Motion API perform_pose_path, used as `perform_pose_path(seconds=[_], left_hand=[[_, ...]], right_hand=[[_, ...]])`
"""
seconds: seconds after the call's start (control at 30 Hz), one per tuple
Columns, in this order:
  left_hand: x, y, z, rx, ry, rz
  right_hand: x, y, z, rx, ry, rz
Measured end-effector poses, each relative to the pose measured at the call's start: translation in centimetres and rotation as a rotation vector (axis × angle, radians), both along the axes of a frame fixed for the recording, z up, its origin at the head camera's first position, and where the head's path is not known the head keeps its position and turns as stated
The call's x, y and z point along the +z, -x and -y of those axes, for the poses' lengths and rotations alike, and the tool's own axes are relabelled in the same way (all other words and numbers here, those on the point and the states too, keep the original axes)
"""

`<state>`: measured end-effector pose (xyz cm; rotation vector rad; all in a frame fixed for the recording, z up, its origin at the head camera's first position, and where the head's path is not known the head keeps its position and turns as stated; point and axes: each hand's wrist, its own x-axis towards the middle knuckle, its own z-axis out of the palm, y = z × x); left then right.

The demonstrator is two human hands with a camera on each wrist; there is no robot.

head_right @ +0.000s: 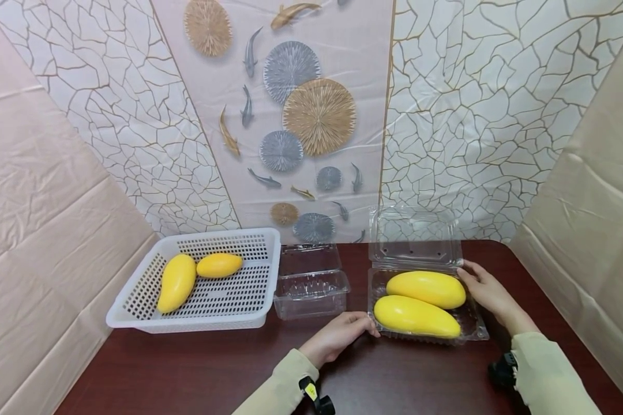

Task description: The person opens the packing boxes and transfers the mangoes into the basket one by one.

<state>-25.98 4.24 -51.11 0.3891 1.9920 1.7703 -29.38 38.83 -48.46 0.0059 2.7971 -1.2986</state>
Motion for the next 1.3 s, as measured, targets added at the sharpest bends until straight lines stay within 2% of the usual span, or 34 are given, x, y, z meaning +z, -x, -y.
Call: perform_pose_path(seconds=[0.17, 0.4, 1.07, 1.3], left_hand=[[0.0, 0.0, 0.0, -0.001, 0.006, 0.011], [-0.1, -0.1, -0.1, 0.017, 0.004, -0.005], [0.3, -1.0, 0.3, -0.003, 0.079, -0.046], [0.2, -1.2, 0.4, -0.006, 0.077, -0.035]], right_hand=[[-0.2, 0.0, 0.2, 0.019, 0.002, -0.085], [0.1, 0.0, 0.5, 0.044, 0.003, -0.104], [0.5, -0.6, 0.6, 0.020, -0.017, -0.023], [0.0, -0.9, 0.7, 0.019, 0.018, 0.015]])
